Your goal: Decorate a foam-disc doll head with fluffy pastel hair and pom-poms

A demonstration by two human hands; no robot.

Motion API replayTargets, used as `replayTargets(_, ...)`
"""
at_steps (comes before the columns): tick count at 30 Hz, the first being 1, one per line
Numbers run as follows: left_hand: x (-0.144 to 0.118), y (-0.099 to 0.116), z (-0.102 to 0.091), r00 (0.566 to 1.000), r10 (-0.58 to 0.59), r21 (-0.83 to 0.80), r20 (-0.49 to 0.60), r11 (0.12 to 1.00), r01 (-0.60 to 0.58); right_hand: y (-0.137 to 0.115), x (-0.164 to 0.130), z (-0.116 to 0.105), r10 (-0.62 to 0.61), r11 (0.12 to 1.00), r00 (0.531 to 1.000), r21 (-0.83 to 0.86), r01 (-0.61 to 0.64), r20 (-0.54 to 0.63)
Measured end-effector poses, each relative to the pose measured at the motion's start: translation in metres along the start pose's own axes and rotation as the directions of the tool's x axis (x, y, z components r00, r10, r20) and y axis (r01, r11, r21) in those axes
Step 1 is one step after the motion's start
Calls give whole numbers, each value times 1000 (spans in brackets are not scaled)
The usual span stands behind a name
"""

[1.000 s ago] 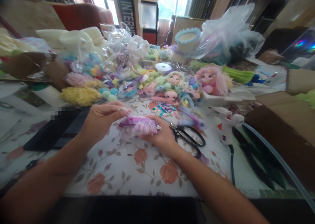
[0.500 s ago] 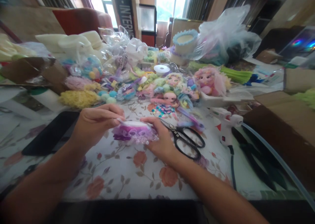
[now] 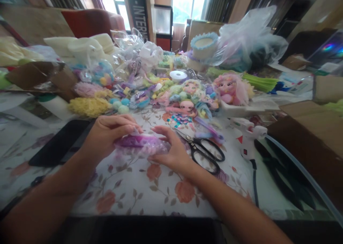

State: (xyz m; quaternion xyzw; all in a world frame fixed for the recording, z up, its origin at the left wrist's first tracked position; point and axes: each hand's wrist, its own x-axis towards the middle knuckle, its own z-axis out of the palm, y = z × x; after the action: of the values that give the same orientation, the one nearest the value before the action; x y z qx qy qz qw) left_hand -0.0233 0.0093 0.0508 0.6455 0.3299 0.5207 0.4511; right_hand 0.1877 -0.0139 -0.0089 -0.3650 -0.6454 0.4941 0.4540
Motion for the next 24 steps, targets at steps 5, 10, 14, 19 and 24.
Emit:
replayTargets(5,-1,-2,10,963,-263,-203,-60,948,246,-5,1,2,49,998,997,40,-51,58)
replayTargets(10,0,-12,17,882,-469,-425,-57,810,404,-10,0,3,153,988,988,27,-153,2)
replayTargets(14,5,-23,15,859,-500,-517,-112,767,379,-6,1,0,264,951,964,180,-253,-40)
replayTargets(19,4,-32,16,801,-598,-564,32,650,509,-8,3,-3,261,887,957,422,-188,-122)
replayTargets(24,-1,-35,20,698,-665,-529,266,505,682,-13,4,-5,355,858,933,414,-303,-55)
